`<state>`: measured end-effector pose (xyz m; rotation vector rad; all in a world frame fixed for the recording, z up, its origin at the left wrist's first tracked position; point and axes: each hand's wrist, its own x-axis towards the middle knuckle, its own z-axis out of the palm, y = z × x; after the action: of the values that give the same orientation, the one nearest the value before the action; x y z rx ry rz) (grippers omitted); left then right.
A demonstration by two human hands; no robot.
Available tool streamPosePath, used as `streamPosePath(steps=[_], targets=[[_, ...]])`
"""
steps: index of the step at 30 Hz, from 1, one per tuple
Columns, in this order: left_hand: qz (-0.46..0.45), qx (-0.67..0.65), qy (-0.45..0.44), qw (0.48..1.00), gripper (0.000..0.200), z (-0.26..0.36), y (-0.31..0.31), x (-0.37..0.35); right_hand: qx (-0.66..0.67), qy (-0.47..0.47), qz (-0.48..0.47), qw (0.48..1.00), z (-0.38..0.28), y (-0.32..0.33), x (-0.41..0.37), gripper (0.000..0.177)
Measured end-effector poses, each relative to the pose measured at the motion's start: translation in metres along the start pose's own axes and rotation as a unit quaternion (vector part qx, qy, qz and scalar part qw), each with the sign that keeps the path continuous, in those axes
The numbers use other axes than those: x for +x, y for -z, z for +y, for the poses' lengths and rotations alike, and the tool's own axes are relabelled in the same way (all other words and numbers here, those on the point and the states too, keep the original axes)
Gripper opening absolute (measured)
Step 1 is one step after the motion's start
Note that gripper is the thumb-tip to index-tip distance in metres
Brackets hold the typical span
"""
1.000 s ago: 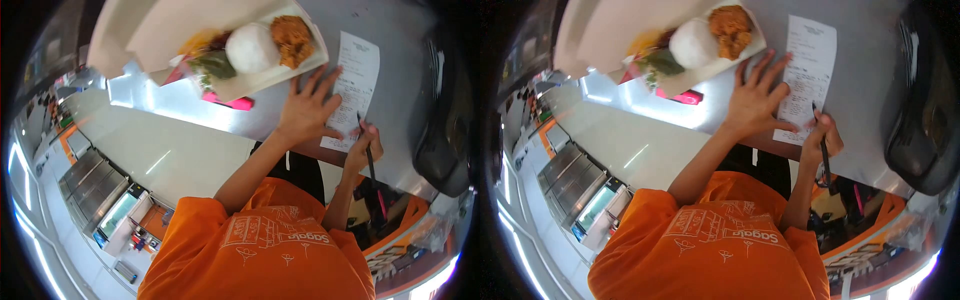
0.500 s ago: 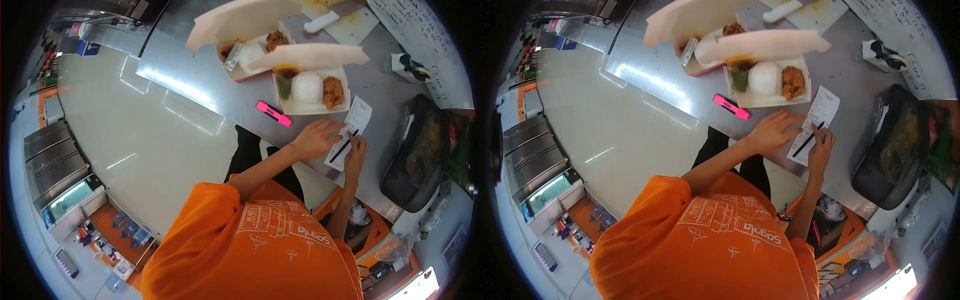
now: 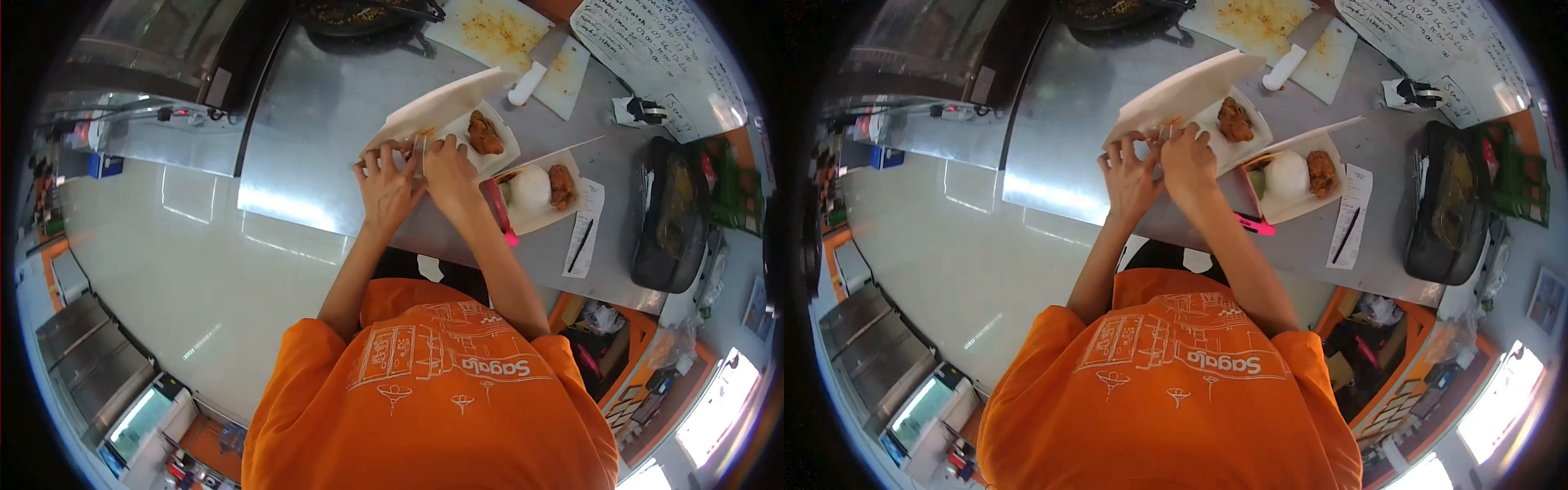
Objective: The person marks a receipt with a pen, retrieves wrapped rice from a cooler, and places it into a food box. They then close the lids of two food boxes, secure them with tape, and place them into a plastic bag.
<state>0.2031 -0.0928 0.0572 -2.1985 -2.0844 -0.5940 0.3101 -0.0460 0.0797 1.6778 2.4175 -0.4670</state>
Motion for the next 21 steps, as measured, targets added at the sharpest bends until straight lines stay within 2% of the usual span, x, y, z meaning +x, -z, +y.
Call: streamPosePath(steps=[3, 6, 8, 9, 12, 16, 18, 20, 21], targets=[[-0.061, -0.040, 0.002, 0.997, 0.046, -0.013, -0.004, 0.010, -0.082, -0.101, -0.085, 0.988, -0.011, -0.001, 0.022, 0.063], [-0.074, -0.101, 0.026, 0.992, 0.048, -0.022, -0.022, 0.009, -0.112, -0.171, -0.074, 0.976, -0.017, -0.014, 0.024, 0.067], [-0.086, -0.121, 0.039, 0.988, 0.052, -0.021, -0.024, 0.011, -0.133, -0.176, -0.069, 0.973, -0.014, -0.024, 0.032, 0.065], [-0.098, -0.123, 0.055, 0.986, 0.052, -0.019, -0.024, 0.011, -0.143, -0.174, -0.071, 0.972, -0.012, -0.032, 0.032, 0.064], [-0.143, -0.127, 0.087, 0.978, 0.053, -0.016, -0.015, 0.003, -0.095, -0.111, 0.009, 0.989, 0.013, -0.058, 0.040, 0.063], [-0.176, -0.160, 0.079, 0.968, 0.058, -0.026, -0.019, 0.007, -0.085, -0.118, -0.076, 0.987, -0.005, 0.008, 0.018, 0.076], [-0.224, -0.180, 0.074, 0.955, 0.059, -0.030, -0.024, 0.006, -0.073, -0.024, 0.054, 0.996, 0.027, -0.017, 0.019, 0.082], [-0.270, -0.231, 0.075, 0.932, 0.062, -0.038, -0.015, 0.002, 0.120, 0.042, 0.004, 0.992, 0.050, -0.002, 0.025, 0.076], [-0.308, -0.280, 0.035, 0.909, 0.065, -0.049, -0.011, -0.005, 0.184, -0.004, -0.047, 0.982, 0.011, 0.049, 0.010, 0.068]])
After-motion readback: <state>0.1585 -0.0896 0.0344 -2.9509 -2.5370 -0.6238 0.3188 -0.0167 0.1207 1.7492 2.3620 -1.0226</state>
